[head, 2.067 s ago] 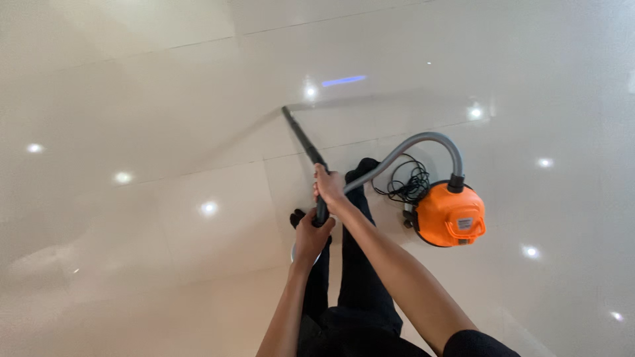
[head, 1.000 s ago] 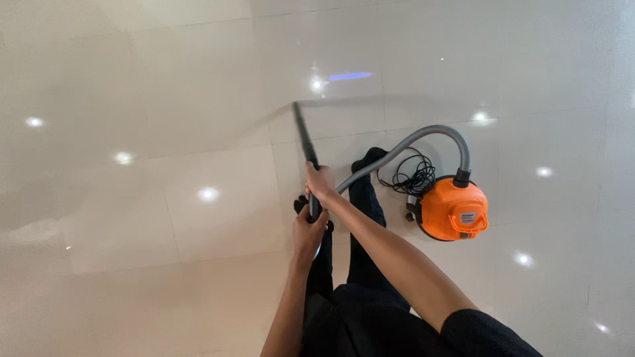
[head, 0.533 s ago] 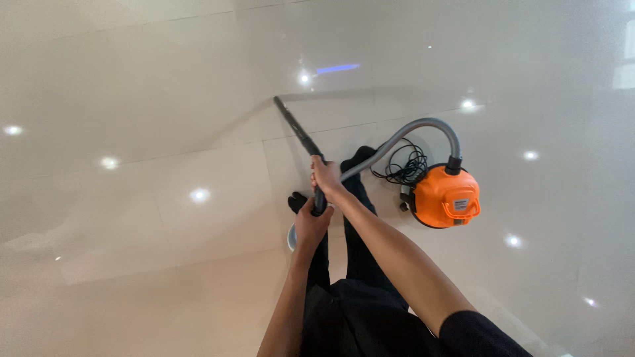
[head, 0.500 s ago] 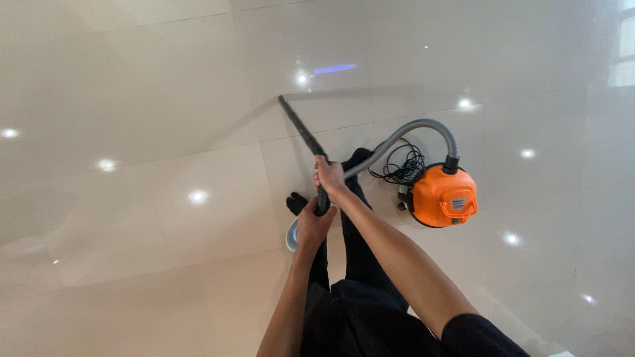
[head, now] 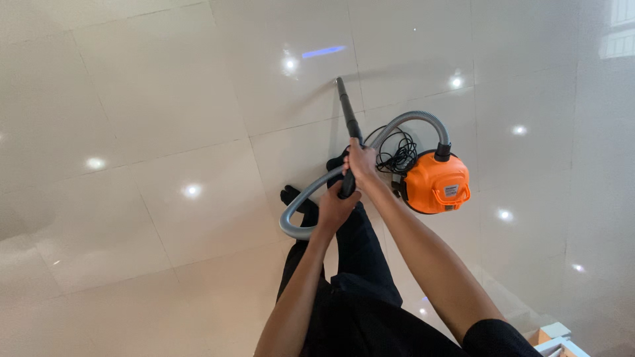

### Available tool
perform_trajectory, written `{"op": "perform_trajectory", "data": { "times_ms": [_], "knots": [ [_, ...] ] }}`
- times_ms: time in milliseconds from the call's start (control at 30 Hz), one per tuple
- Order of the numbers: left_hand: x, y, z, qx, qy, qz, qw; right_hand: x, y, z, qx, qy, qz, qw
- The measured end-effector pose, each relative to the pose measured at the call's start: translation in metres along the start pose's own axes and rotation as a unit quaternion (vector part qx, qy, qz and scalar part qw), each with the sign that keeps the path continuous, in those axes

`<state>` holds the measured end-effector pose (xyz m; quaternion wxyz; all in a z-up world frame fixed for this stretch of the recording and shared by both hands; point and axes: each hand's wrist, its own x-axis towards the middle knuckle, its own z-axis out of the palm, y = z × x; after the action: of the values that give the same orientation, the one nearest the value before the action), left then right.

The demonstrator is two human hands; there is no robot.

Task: The person uses a vacuum cleaner with a long hose and nozzle to clean a tiled floor. They move the nozzle back and forth across the surface, focusing on areas near a wall and a trash bag. The person is wearing black socks while performing the task.

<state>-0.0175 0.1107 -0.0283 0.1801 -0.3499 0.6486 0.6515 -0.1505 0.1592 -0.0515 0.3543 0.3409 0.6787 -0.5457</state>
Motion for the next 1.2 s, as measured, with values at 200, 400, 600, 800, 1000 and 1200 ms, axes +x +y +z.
{"op": "perform_trajectory", "data": {
  "times_ms": [200, 400, 600, 800, 1000, 1200],
  "knots": [
    [-0.018, -0.01, -0.047, -0.094, 0.056, -0.029, 0.994, -0.02, 0.014, 0.059, -0.043, -0.05, -0.014, 0.998],
    [-0.052, -0.016, -0.091, -0.234, 0.097, -0.051, 0.966, -0.054, 0.031, 0.122, -0.118, -0.109, -0.017, 0.987],
    [-0.07, -0.017, -0.113, -0.203, 0.169, -0.087, 0.961, -0.07, 0.047, 0.156, -0.151, -0.165, -0.006, 0.975],
    [-0.067, -0.024, -0.095, -0.084, 0.153, -0.097, 0.98, -0.049, 0.059, 0.134, -0.142, -0.168, -0.001, 0.976],
    [-0.04, -0.038, -0.051, -0.033, 0.099, 0.02, 0.994, -0.025, 0.044, 0.071, -0.091, -0.101, 0.003, 0.991],
    [-0.019, -0.016, -0.01, -0.044, 0.007, 0.011, 0.999, -0.002, 0.022, 0.008, -0.054, -0.019, -0.016, 0.998]
  ]
}}
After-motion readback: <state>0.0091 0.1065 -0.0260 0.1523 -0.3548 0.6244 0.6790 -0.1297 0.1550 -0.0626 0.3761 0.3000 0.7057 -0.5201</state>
